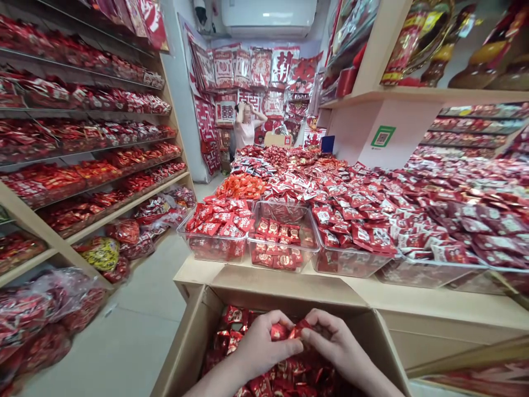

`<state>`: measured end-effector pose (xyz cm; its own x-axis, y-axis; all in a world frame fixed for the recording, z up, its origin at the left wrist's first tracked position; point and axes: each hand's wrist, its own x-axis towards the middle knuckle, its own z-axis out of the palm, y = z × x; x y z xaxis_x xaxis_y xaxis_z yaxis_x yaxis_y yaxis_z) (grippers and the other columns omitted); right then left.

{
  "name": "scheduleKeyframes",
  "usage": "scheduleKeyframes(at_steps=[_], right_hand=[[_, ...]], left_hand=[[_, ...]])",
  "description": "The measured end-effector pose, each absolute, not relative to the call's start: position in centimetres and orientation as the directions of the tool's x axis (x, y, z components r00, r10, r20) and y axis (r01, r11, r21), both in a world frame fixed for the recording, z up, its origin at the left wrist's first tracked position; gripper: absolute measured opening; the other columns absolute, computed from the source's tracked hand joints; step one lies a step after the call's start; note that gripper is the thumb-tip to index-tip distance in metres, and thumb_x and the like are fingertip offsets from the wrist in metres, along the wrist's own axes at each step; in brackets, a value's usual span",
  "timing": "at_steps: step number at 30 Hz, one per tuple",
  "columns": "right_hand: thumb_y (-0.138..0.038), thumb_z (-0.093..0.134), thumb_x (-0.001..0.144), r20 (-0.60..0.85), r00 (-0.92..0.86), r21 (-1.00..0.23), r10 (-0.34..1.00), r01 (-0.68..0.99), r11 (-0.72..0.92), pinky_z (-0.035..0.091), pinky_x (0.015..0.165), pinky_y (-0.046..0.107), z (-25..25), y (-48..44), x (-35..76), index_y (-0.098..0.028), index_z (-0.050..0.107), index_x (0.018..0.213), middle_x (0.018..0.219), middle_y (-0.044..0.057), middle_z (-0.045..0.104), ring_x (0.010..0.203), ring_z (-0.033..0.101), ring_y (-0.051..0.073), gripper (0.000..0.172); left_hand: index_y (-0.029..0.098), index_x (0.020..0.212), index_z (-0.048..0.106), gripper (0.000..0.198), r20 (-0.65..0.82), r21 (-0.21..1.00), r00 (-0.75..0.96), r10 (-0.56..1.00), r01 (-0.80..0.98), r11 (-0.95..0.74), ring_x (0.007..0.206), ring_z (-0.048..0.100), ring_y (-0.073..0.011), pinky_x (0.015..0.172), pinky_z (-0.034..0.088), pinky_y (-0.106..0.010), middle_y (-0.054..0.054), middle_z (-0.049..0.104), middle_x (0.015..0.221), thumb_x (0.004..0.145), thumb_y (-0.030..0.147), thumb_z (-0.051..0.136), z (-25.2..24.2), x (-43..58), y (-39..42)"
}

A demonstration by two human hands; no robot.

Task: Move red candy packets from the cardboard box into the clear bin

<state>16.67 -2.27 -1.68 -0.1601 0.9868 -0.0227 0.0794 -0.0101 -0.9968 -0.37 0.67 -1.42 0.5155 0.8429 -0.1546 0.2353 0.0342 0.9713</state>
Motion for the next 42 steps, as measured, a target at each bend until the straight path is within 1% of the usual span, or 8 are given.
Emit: scheduleKeyframes(at_steps=[8, 11, 15, 18, 23, 27, 37, 42], right_hand=[[-0.025, 0.065, 0.066, -0.064, -0.267, -0.953, 0.961, -0.269, -0.138, 0.038, 0.067, 0.023, -2.2, -2.3, 15.3, -0.018, 0.048, 0.08, 0.074, -0.002, 0.052, 0.071, 0.048, 0.01, 0.023], [-0.026, 0.065, 0.066, -0.068, -0.291, -0.956, 0.954, -0.254, -0.146, 0.038, 0.063, 0.022, -2.3, -2.3, 15.4, -0.016, 0.049, 0.076, 0.07, -0.003, 0.05, 0.067, 0.046, 0.009, 0.021], [-0.027, 0.066, 0.064, -0.083, -0.332, -0.991, 0.94, -0.07, -0.112, 0.033, 0.053, 0.018, -2.4, -2.5, 15.7, -0.014, 0.051, 0.07, 0.06, -0.005, 0.044, 0.056, 0.04, 0.006, 0.02], [-0.029, 0.063, 0.067, -0.084, -0.317, -0.993, 0.945, -0.052, -0.106, 0.037, 0.057, 0.019, -2.5, -2.5, 15.4, -0.015, 0.051, 0.075, 0.065, -0.003, 0.048, 0.06, 0.044, 0.007, 0.021], [-0.035, 0.067, 0.061, -0.141, -0.243, -0.966, 0.96, -0.179, -0.187, 0.04, 0.052, 0.021, -1.9, -2.0, 15.2, -0.017, 0.048, 0.074, 0.064, -0.002, 0.055, 0.059, 0.052, 0.01, 0.029], [-0.037, 0.064, 0.064, -0.155, -0.069, -0.966, 0.986, -0.2, -0.166, 0.04, 0.049, 0.02, -1.0, -1.8, 15.9, -0.015, 0.055, 0.08, 0.063, -0.001, 0.058, 0.051, 0.049, 0.008, 0.028], [-0.032, 0.058, 0.072, -0.163, -0.031, -0.958, 0.986, -0.235, -0.166, 0.037, 0.046, 0.019, -1.2, -2.2, 17.2, -0.014, 0.057, 0.081, 0.055, -0.002, 0.055, 0.046, 0.045, 0.006, 0.02], [-0.031, 0.061, 0.069, -0.192, -0.068, -0.952, 0.979, -0.232, -0.203, 0.042, 0.047, 0.021, -1.7, -2.2, 16.7, -0.016, 0.053, 0.09, 0.065, -0.002, 0.056, 0.051, 0.049, 0.007, 0.026]], left_hand=[[0.015, 0.065, 0.05, 0.027, -0.12, 0.984, 0.437, 0.891, -0.067, 0.166, 0.058, 0.046, -0.0101, 0.058, 0.037, -0.021, 0.002, 0.053, 0.062, 0.066, 0.041, 0.06, -2.0, 0.3, 0.2], [0.015, 0.067, 0.047, 0.029, -0.199, 0.962, 0.501, 0.842, -0.065, 0.265, 0.057, 0.046, -0.01, 0.057, 0.038, -0.022, 0.001, 0.054, 0.064, 0.065, 0.042, 0.06, -2.2, 0.0, 0.5], [0.014, 0.073, 0.056, 0.027, -0.124, 0.99, 0.533, 0.837, 0.126, 0.067, 0.061, 0.047, -0.0113, 0.058, 0.037, -0.021, 0.002, 0.056, 0.064, 0.059, 0.035, 0.067, -1.9, -0.4, 0.9], [0.014, 0.066, 0.058, 0.022, -0.069, 0.984, 0.443, 0.894, 0.178, -0.012, 0.061, 0.047, -0.0113, 0.06, 0.037, -0.021, 0.001, 0.055, 0.062, 0.067, 0.036, 0.059, -1.6, -0.2, 0.9], [0.015, 0.065, 0.055, 0.027, -0.181, 0.981, 0.363, 0.914, 0.001, 0.194, 0.046, 0.044, -0.0085, 0.046, 0.035, -0.019, 0.003, 0.052, 0.051, 0.071, 0.041, 0.054, -1.4, 0.3, 0.8], [0.015, 0.072, 0.058, 0.026, -0.257, 0.945, 0.369, 0.893, -0.099, 0.313, 0.047, 0.049, -0.0089, 0.047, 0.038, -0.019, 0.001, 0.058, 0.057, 0.071, 0.041, 0.054, -1.1, 0.4, 0.9], [0.014, 0.076, 0.06, 0.023, -0.321, 0.857, 0.438, 0.84, -0.244, 0.454, 0.051, 0.053, -0.009, 0.052, 0.044, -0.023, -0.001, 0.063, 0.07, 0.069, 0.036, 0.058, -1.1, 0.7, 0.6], [0.014, 0.078, 0.06, 0.024, -0.28, 0.894, 0.378, 0.882, -0.233, 0.384, 0.052, 0.053, -0.009, 0.053, 0.044, -0.022, -0.002, 0.062, 0.069, 0.071, 0.037, 0.056, -1.6, 0.8, 0.7]])
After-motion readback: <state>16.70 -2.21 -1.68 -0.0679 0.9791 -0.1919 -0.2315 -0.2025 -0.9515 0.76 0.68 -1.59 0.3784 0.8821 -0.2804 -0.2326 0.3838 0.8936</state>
